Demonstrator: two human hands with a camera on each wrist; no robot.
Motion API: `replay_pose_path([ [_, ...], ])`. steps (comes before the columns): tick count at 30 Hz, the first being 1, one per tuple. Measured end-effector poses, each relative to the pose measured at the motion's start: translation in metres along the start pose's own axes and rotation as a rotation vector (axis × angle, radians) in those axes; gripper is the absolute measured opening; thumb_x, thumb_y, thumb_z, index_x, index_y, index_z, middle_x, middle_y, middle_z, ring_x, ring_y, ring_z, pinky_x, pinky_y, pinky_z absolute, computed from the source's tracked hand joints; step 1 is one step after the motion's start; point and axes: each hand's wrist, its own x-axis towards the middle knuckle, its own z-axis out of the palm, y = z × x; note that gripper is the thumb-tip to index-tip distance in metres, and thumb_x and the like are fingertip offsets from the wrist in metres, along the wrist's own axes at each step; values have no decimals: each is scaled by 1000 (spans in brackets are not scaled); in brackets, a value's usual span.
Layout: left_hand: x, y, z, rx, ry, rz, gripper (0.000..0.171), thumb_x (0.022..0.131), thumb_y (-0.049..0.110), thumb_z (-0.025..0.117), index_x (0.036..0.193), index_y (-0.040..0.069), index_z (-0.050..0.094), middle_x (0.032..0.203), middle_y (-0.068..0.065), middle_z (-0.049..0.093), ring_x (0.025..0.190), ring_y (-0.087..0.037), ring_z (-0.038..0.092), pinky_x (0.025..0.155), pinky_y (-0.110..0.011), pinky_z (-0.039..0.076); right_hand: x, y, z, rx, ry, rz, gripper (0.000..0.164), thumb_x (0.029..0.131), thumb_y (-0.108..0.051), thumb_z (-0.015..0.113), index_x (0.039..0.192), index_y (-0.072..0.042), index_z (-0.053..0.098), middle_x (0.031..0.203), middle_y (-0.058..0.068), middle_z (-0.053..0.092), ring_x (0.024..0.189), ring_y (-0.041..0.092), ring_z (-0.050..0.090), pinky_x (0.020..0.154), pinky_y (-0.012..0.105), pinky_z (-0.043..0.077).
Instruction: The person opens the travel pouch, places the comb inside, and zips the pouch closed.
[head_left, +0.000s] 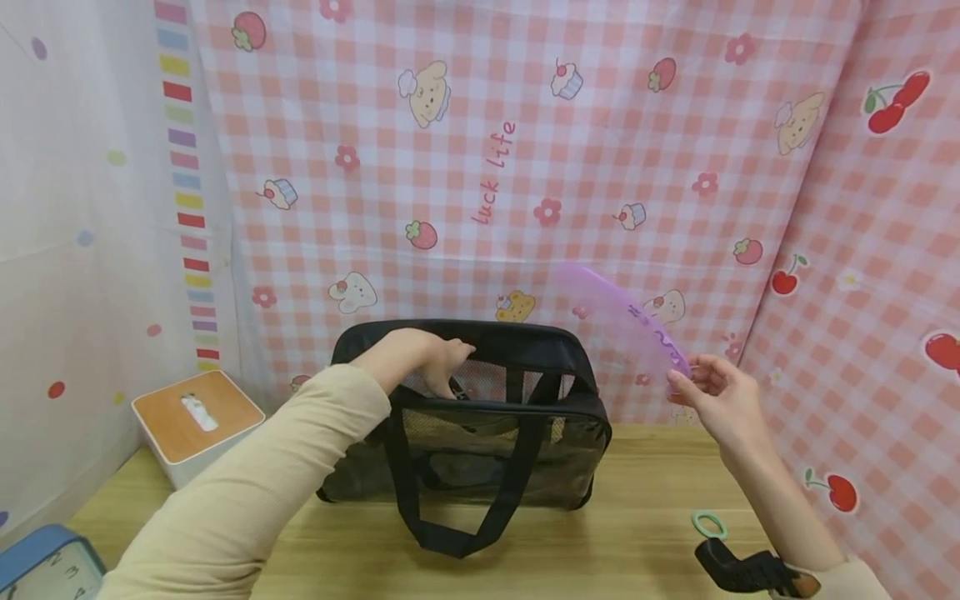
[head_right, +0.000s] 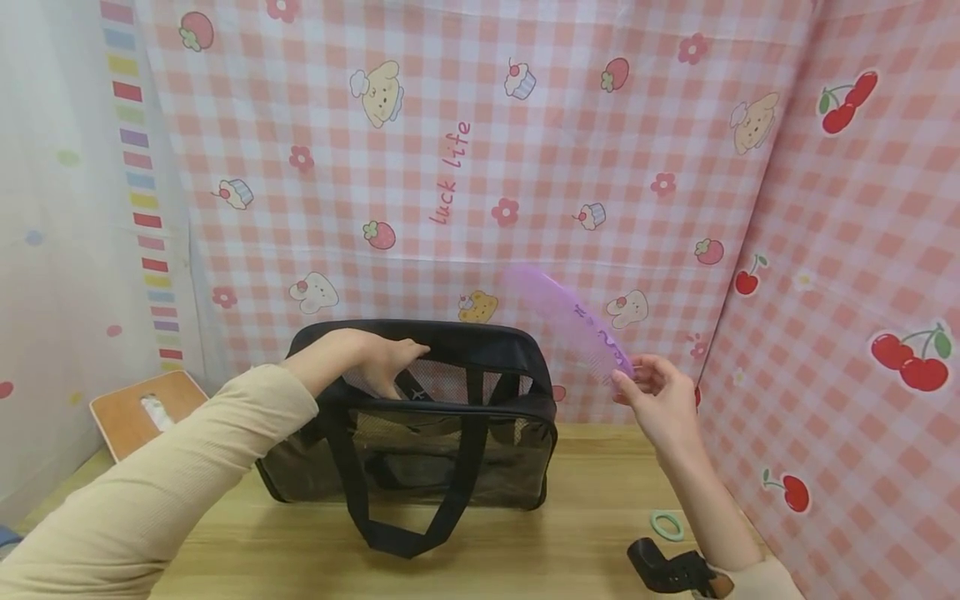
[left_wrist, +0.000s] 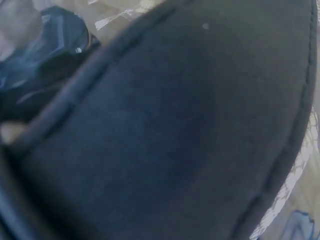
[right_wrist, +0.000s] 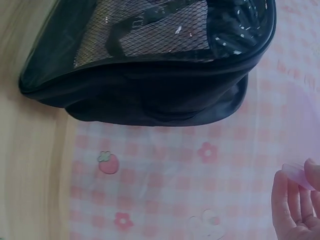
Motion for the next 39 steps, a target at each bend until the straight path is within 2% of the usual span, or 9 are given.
replay_pose_path([
  [6,0,0,0,4,-3,-8,78,93,37,48,147,5,1,154,-14,4,142,-26,11,113,-39,22,2,-14,5,-118,12,-89,36,87,-15,62,110,12,55,71,-21,59,61,-3,60,62,15,53],
  [13,0,0,-1,14,0,1,80,93,39,49,147,4,2,154,-14,6,142,-25,13,113,-38,22,2,-22,5,-283,-4,-87,39,87,-24,62,110,7,61,69,-22,55,61,-6,56,53,16,46],
  [15,-1,0,-1,12,6,11,80,92,38,49,147,3,2,153,-15,6,142,-25,13,113,-37,22,2,-23,7,-299,-8,-79,40,88,-26,62,111,7,61,71,-17,59,61,-6,56,51,18,45],
  [19,-1,-1,0,6,12,21,81,92,38,50,146,2,2,153,-16,6,142,-26,13,113,-38,22,4,-25,14,-330,-32,-81,40,89,-27,60,111,6,62,80,5,68,59,-5,58,55,17,47],
  [22,-1,-2,0,-1,11,16,81,92,38,50,147,3,2,153,-16,6,142,-26,12,113,-38,22,8,-27,23,-345,-61,-81,39,89,-27,60,110,6,63,85,18,69,58,-3,58,58,16,48],
  [29,0,-3,2,-10,11,23,81,92,38,50,147,3,2,153,-15,5,142,-26,12,113,-38,22,23,-27,54,-315,-167,-41,31,88,-15,61,105,10,64,89,25,68,59,8,63,58,24,54],
  [33,1,-4,4,-13,18,20,80,92,37,50,146,3,3,153,-16,6,142,-26,13,113,-39,23,31,-26,76,-338,-234,23,25,86,-10,63,101,10,66,87,25,68,55,10,62,57,27,55],
  [36,1,-3,3,-19,19,12,79,93,37,50,147,4,2,153,-15,6,142,-25,12,113,-39,23,36,-26,93,-401,-282,47,22,83,-10,66,94,9,68,82,23,69,52,7,60,55,25,54],
  [39,0,-2,2,-15,19,5,79,93,37,50,147,5,2,154,-14,5,142,-25,12,113,-38,23,39,-29,108,-508,-327,16,17,78,-9,71,84,7,71,77,20,69,56,10,61,56,26,53],
])
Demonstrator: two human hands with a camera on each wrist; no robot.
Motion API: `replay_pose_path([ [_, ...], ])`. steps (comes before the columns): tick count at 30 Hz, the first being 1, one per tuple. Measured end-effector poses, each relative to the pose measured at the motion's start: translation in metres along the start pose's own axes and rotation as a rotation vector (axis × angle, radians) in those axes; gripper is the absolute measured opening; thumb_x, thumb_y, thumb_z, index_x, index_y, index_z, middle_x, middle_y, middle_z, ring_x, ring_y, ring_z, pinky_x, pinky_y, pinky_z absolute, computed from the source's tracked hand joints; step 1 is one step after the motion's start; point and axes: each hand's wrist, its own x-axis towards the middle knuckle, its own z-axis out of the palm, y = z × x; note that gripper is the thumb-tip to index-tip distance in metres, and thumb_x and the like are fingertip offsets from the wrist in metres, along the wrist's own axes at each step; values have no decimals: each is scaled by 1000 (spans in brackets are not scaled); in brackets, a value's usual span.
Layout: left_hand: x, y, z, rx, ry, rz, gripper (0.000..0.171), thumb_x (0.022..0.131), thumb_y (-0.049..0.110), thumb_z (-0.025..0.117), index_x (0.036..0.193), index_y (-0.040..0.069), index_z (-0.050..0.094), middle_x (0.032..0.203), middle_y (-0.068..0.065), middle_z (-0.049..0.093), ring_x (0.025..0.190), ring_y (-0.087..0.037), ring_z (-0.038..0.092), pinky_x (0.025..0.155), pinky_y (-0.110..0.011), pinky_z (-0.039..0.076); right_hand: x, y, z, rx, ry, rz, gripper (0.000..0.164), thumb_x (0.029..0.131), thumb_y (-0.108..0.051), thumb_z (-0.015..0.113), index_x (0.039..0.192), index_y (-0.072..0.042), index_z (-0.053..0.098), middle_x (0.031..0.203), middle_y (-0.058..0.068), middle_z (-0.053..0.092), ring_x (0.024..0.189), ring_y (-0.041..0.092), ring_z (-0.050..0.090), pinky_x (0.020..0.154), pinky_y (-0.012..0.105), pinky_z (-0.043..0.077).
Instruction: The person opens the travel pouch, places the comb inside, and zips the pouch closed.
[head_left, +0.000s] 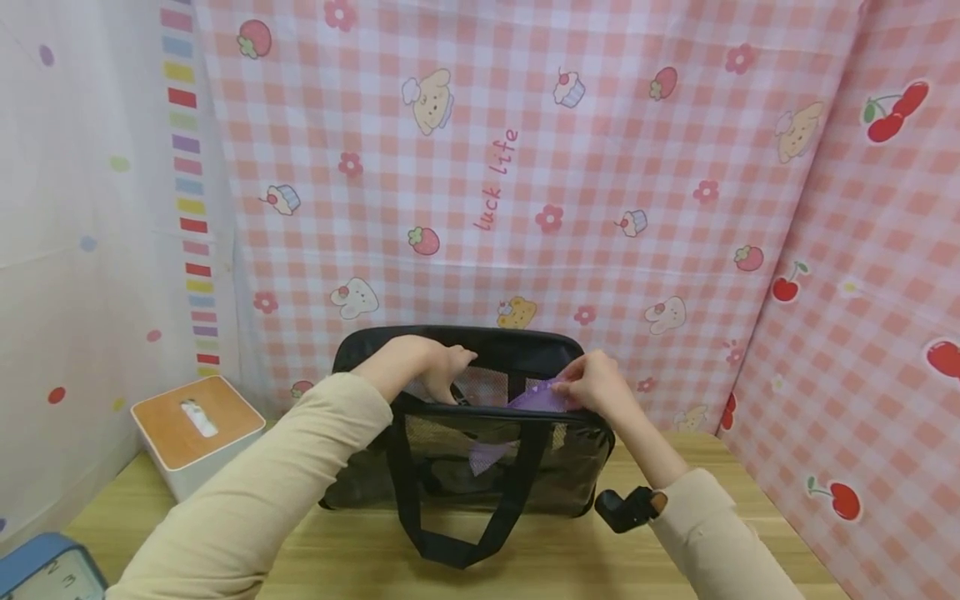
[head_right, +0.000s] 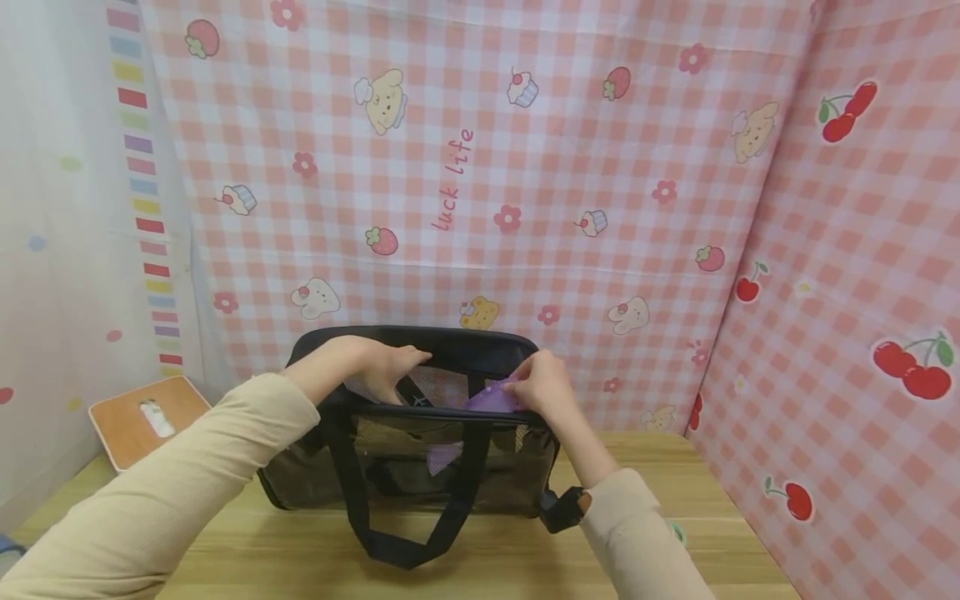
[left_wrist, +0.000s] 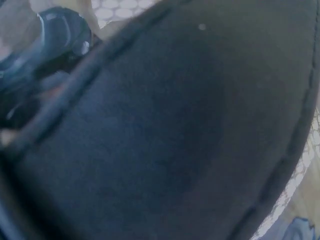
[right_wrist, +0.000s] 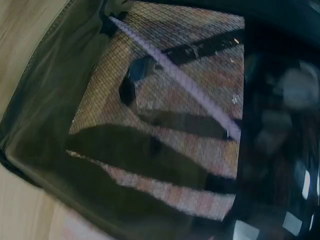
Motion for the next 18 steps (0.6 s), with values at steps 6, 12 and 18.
replay_pose_path([
  [6,1,1,0,9,-1,5,80,92,37,50,147,4,3,153,-15,7,141,-25,14,113,-38,23,14,-21,15,-219,-165,26,20,75,-8,69,57,0,65,58,6,61,57,14,52,54,25,46],
  [12,2,0,1,0,-2,9,80,92,37,51,147,4,3,153,-15,8,141,-25,15,113,-37,24,65,11,52,-357,-501,28,30,81,-9,57,52,-12,48,55,-3,42,50,11,38,49,24,34],
  [18,2,-1,1,-6,-13,9,80,93,37,49,147,5,1,154,-14,5,142,-25,11,113,-38,23,161,130,123,-528,-750,-201,12,86,-22,56,89,-21,68,95,-3,63,83,11,55,68,28,47],
])
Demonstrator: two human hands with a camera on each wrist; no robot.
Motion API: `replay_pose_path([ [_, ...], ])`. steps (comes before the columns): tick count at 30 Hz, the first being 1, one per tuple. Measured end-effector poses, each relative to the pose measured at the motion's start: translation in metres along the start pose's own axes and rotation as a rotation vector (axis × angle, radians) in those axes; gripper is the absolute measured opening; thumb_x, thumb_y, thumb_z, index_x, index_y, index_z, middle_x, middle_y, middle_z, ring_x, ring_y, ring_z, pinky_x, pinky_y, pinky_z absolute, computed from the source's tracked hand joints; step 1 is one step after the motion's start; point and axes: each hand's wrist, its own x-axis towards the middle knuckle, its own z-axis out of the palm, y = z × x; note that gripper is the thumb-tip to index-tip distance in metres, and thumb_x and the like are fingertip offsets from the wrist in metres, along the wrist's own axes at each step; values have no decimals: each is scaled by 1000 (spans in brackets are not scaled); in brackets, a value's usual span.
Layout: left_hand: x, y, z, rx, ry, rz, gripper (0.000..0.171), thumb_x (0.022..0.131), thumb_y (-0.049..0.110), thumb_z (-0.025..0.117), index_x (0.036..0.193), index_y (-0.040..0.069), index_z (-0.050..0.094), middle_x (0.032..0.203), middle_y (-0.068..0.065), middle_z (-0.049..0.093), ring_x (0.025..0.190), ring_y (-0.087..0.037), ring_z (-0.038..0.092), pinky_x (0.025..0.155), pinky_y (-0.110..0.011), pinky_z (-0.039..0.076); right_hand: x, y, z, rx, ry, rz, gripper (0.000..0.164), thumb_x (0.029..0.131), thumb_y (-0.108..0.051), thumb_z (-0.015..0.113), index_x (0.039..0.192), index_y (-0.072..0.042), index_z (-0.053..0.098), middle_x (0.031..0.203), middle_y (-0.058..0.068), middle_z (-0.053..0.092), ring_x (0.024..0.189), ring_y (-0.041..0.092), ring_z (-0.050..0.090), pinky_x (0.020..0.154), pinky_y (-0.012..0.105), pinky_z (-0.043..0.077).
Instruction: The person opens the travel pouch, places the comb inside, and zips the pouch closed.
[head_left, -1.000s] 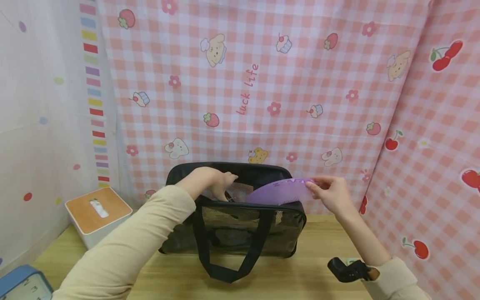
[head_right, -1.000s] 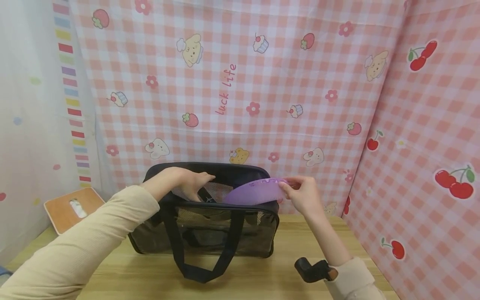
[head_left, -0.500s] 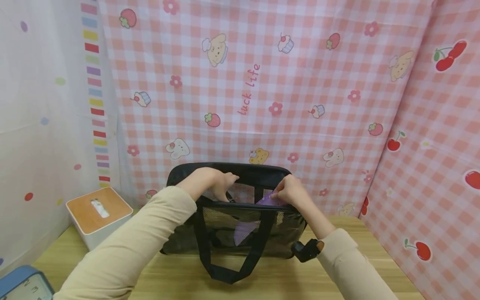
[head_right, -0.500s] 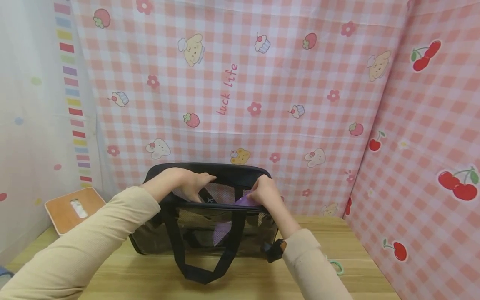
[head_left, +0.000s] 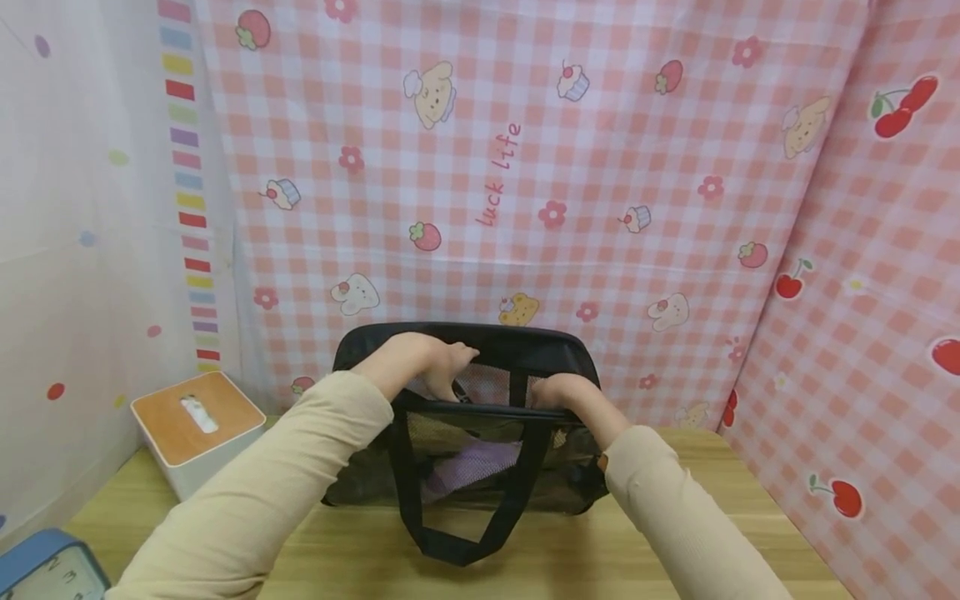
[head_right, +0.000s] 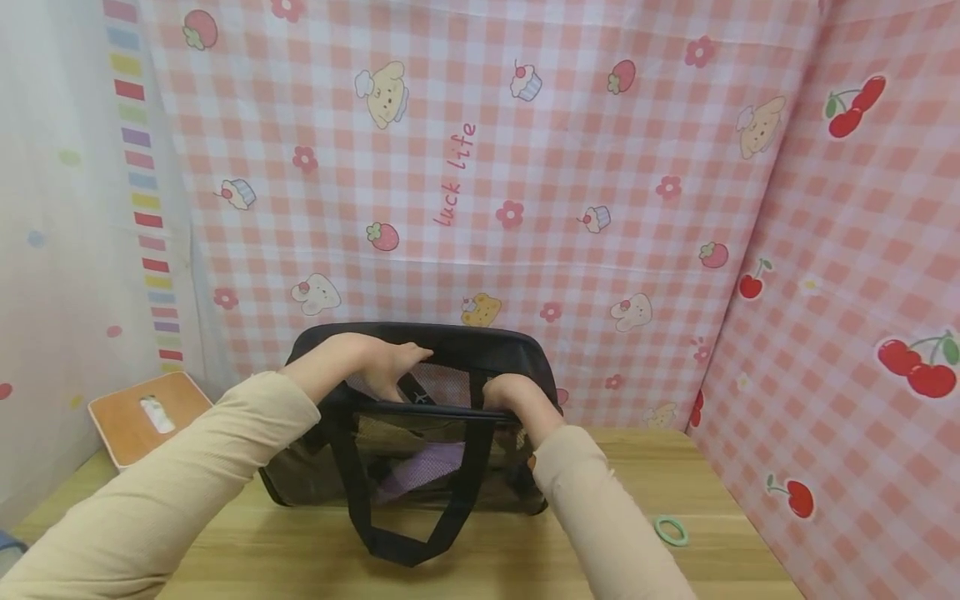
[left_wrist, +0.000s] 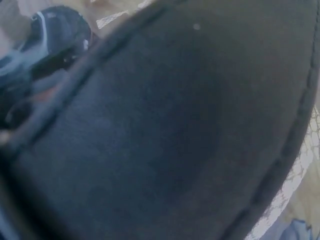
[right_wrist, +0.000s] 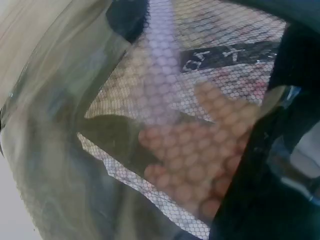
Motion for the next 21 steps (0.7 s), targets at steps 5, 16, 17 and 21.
replay_pose_path([
  [5,1,2,2,-8,-9,3,78,93,36,49,147,6,1,154,-13,3,143,-25,9,113,-39,22,-16,-11,2,30,-23,-45,20,89,-19,54,102,-13,69,100,3,64,82,14,55,67,31,47],
  [16,-14,-16,15,-259,315,173,69,89,32,59,141,0,27,143,-17,36,132,-28,37,107,-40,34,-170,-145,-64,274,292,-71,21,85,-10,62,104,-2,69,103,13,69,98,25,64,80,35,53],
  [17,-18,-19,17,-301,367,183,69,88,35,60,140,1,30,141,-16,40,130,-28,40,106,-40,35,-175,-149,-65,285,321,-76,24,85,-12,64,104,0,68,102,15,69,97,25,65,79,34,53],
  [21,-37,-30,31,-420,580,150,70,83,47,60,137,8,40,134,-12,51,123,-26,48,99,-44,41,-182,-156,-67,318,404,-89,30,85,-16,65,108,3,65,104,17,68,91,24,66,71,30,55],
])
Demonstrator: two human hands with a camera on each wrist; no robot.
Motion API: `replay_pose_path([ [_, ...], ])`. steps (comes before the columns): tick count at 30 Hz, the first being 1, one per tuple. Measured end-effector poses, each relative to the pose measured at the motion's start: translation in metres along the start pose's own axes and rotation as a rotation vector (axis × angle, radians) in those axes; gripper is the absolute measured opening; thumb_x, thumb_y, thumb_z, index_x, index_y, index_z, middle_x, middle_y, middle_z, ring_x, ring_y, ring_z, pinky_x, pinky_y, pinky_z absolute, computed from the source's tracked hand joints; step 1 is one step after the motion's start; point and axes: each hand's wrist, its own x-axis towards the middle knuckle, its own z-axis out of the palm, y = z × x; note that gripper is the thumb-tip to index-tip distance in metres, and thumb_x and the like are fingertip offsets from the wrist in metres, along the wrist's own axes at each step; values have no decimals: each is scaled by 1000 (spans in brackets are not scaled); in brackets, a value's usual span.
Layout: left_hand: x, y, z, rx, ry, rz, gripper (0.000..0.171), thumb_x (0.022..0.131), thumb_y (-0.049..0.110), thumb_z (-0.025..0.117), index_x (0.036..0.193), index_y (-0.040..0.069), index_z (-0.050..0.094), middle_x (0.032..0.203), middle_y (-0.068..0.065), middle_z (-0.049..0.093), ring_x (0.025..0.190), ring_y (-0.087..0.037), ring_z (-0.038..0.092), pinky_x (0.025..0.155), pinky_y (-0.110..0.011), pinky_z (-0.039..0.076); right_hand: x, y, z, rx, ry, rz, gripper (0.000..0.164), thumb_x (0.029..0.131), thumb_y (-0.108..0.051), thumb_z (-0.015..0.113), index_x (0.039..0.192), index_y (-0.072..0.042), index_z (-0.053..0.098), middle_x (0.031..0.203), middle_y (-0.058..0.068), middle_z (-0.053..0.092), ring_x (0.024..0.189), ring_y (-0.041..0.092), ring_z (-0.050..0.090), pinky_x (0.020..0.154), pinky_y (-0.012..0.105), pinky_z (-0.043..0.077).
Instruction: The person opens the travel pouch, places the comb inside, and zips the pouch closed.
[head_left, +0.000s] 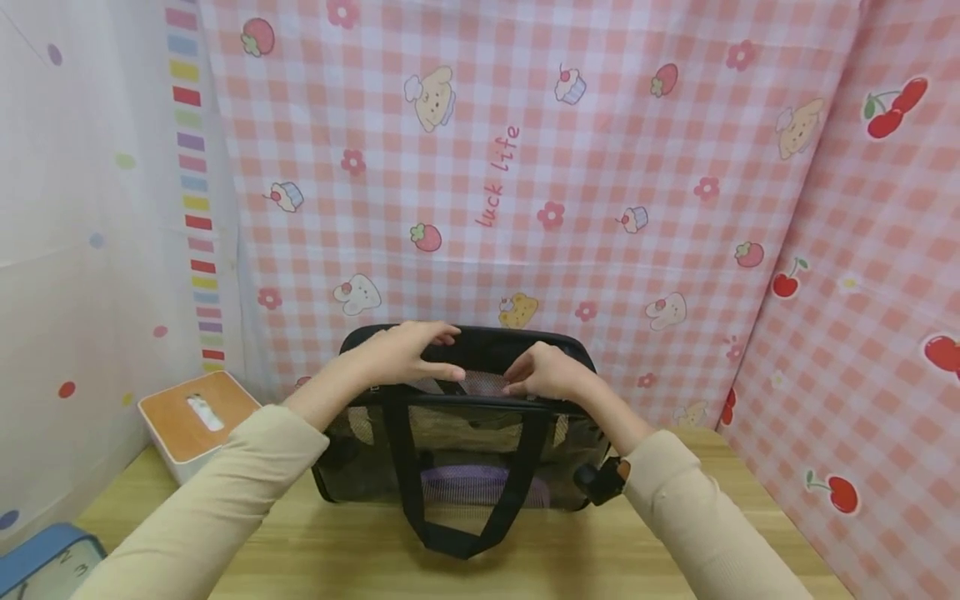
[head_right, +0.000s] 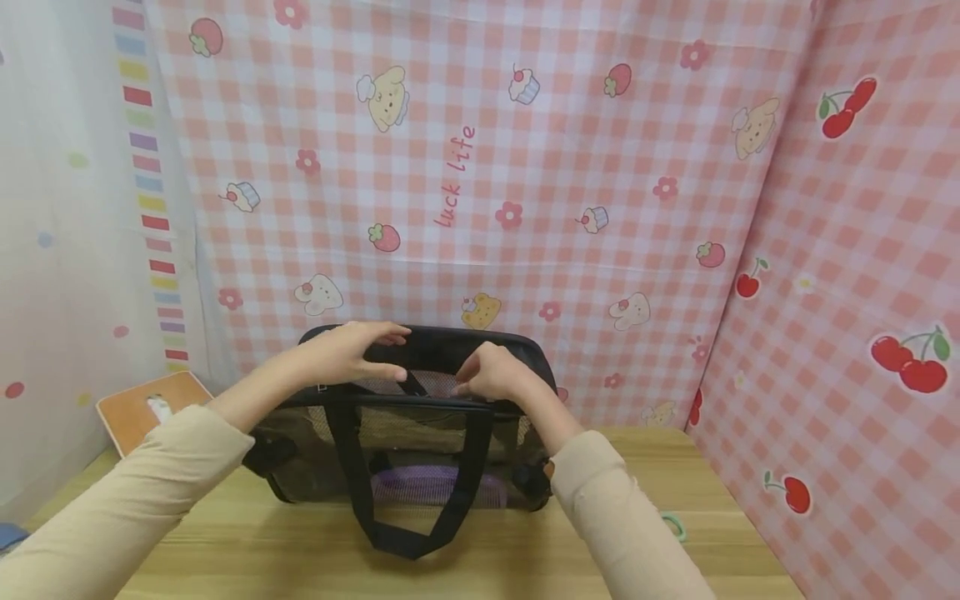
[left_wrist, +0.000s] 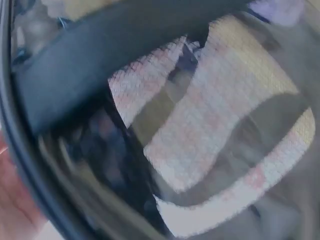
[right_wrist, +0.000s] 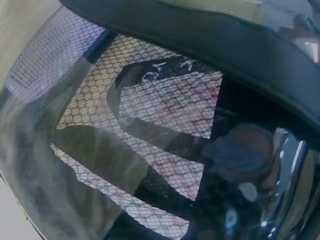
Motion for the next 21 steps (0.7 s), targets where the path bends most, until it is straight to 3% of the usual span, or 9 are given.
replay_pose_path([
  [6,-56,-19,4,65,360,-26,76,67,52,73,128,14,52,125,-6,59,111,-26,57,83,-43,50,8,-19,5,58,88,-12,31,86,-23,64,109,-1,66,107,14,67,96,25,64,80,36,53],
  [10,-86,-34,21,106,600,17,75,57,46,80,121,13,58,118,-6,62,99,-26,63,66,-37,53,17,-34,11,66,124,-41,31,85,-27,65,105,-3,68,104,14,68,92,24,65,79,35,53],
  [14,-104,-52,44,169,822,79,69,52,37,83,112,9,62,106,-7,65,95,-26,63,60,-34,53,28,-51,19,91,117,-57,30,84,-30,66,99,-4,71,96,12,70,83,22,66,72,31,54],
  [17,-113,-65,61,184,943,85,62,51,28,85,105,6,65,99,-9,65,94,-25,62,68,-34,53,37,-67,26,106,103,-41,29,83,-31,66,95,-5,72,89,9,71,75,19,65,69,29,53],
  [21,-120,-76,78,147,1021,94,52,51,13,85,98,4,65,94,-9,63,88,-21,61,73,-28,51,49,-91,36,90,95,-39,29,82,-34,67,90,-7,74,79,6,71,65,14,63,63,26,52],
])
